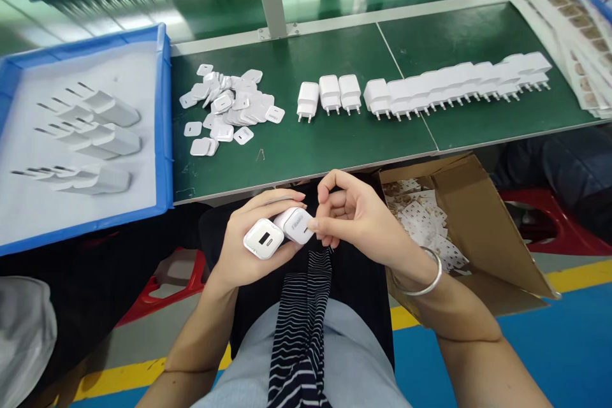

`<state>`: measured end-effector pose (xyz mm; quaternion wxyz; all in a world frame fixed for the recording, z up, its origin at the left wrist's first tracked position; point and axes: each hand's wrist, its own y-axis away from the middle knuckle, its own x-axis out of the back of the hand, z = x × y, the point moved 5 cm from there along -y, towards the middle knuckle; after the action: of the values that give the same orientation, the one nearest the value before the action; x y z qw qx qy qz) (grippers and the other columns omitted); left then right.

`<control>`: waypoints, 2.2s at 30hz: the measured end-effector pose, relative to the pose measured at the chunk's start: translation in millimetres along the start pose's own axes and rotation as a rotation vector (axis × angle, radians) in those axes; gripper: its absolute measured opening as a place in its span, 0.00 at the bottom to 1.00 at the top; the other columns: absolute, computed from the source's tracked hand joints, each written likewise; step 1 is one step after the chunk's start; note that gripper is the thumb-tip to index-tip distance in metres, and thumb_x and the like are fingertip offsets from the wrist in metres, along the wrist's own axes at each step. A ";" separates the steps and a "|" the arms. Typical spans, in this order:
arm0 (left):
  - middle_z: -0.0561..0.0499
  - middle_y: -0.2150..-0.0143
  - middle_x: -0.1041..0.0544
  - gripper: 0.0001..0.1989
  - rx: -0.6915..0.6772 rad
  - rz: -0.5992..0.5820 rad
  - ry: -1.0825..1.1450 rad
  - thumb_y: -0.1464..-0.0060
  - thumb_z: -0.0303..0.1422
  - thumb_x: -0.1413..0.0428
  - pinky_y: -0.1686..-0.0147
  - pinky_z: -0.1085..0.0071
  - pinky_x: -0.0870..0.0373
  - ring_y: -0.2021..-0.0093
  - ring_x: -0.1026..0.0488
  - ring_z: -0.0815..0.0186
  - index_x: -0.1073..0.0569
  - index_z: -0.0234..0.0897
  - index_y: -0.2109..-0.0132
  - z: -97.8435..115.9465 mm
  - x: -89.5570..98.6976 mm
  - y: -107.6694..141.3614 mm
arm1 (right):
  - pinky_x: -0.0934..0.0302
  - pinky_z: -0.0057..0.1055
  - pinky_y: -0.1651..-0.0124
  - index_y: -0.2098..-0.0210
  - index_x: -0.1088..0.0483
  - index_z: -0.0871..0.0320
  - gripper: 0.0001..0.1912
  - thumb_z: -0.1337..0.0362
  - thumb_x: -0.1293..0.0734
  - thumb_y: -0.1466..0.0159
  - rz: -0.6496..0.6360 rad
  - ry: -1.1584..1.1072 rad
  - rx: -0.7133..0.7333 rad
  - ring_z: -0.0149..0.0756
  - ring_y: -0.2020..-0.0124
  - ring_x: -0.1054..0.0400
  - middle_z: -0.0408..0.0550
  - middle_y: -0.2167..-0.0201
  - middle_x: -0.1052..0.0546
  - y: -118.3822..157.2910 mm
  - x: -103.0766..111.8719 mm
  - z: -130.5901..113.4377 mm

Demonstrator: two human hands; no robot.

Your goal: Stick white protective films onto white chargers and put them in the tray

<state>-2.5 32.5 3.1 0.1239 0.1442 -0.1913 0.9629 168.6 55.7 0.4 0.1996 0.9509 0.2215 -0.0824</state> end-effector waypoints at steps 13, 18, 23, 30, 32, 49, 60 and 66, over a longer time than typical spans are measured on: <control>0.42 0.48 0.19 0.19 0.087 0.029 0.107 0.53 0.29 0.31 0.45 0.56 0.23 0.47 0.21 0.55 0.20 0.38 0.52 -9.0 -2.3 0.3 | 0.40 0.20 0.80 0.67 0.37 0.55 0.22 0.61 0.19 0.46 0.048 0.049 0.019 0.24 0.83 0.37 0.32 0.82 0.32 -2.6 -0.8 8.6; 0.41 0.47 0.18 0.22 0.064 -0.073 0.222 0.55 0.32 0.29 0.44 0.53 0.23 0.47 0.20 0.52 0.20 0.39 0.51 -13.0 -4.5 1.1 | 0.43 0.24 0.76 0.60 0.30 0.56 0.14 0.54 0.26 0.37 -0.009 0.176 0.188 0.26 0.78 0.39 0.37 0.78 0.31 -12.7 2.1 3.9; 0.41 0.45 0.20 0.26 0.036 -0.087 0.130 0.57 0.28 0.30 0.43 0.57 0.23 0.45 0.21 0.53 0.21 0.39 0.48 -10.1 -4.6 1.7 | 0.49 0.27 0.75 0.64 0.24 0.56 0.09 0.57 0.25 0.38 0.033 0.479 0.291 0.27 0.78 0.45 0.36 0.80 0.39 -27.1 4.5 -2.1; 0.42 0.47 0.20 0.20 0.163 -0.059 0.036 0.56 0.28 0.32 0.46 0.59 0.22 0.47 0.21 0.54 0.20 0.38 0.53 -11.3 -9.2 8.3 | 0.38 0.33 0.66 0.70 0.25 0.55 0.08 0.65 0.32 0.33 0.173 0.766 0.506 0.36 0.69 0.30 0.46 0.70 0.21 -24.7 1.4 -7.5; 0.41 0.46 0.20 0.21 0.190 0.001 0.019 0.56 0.28 0.32 0.44 0.56 0.23 0.45 0.21 0.53 0.20 0.38 0.52 -13.9 -8.1 9.0 | 0.37 0.33 0.67 0.70 0.26 0.55 0.09 0.66 0.33 0.33 0.215 0.844 0.510 0.37 0.69 0.30 0.47 0.70 0.21 -21.7 1.0 -9.4; 0.42 0.57 0.16 0.22 0.309 -0.328 0.641 0.60 0.32 0.27 0.55 0.59 0.20 0.54 0.18 0.51 0.17 0.37 0.55 -36.5 -14.2 3.6 | 0.34 0.29 0.66 0.70 0.18 0.53 0.03 0.63 0.23 0.40 -0.256 0.070 0.295 0.32 0.66 0.32 0.45 0.65 0.27 -37.7 7.1 6.4; 0.40 0.58 0.16 0.27 0.573 -0.351 1.185 0.67 0.37 0.28 0.56 0.59 0.20 0.58 0.17 0.47 0.17 0.33 0.56 -50.2 -36.3 16.9 | 0.30 0.31 0.61 0.62 0.19 0.54 0.06 0.65 0.23 0.40 -0.303 0.037 0.349 0.35 0.63 0.27 0.47 0.64 0.22 -35.7 9.8 16.9; 0.40 0.57 0.16 0.26 0.496 -0.399 0.984 0.62 0.35 0.27 0.58 0.60 0.20 0.57 0.18 0.50 0.18 0.35 0.52 -37.8 -29.8 12.9 | 0.34 0.32 0.65 0.70 0.19 0.55 0.03 0.68 0.23 0.40 -0.321 0.183 0.476 0.35 0.68 0.30 0.45 0.71 0.24 -27.2 17.1 -3.1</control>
<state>12.6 30.8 -44.4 0.3397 -0.2621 0.1508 0.8906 171.6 86.0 -10.3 -0.0653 0.9274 0.3603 -0.0762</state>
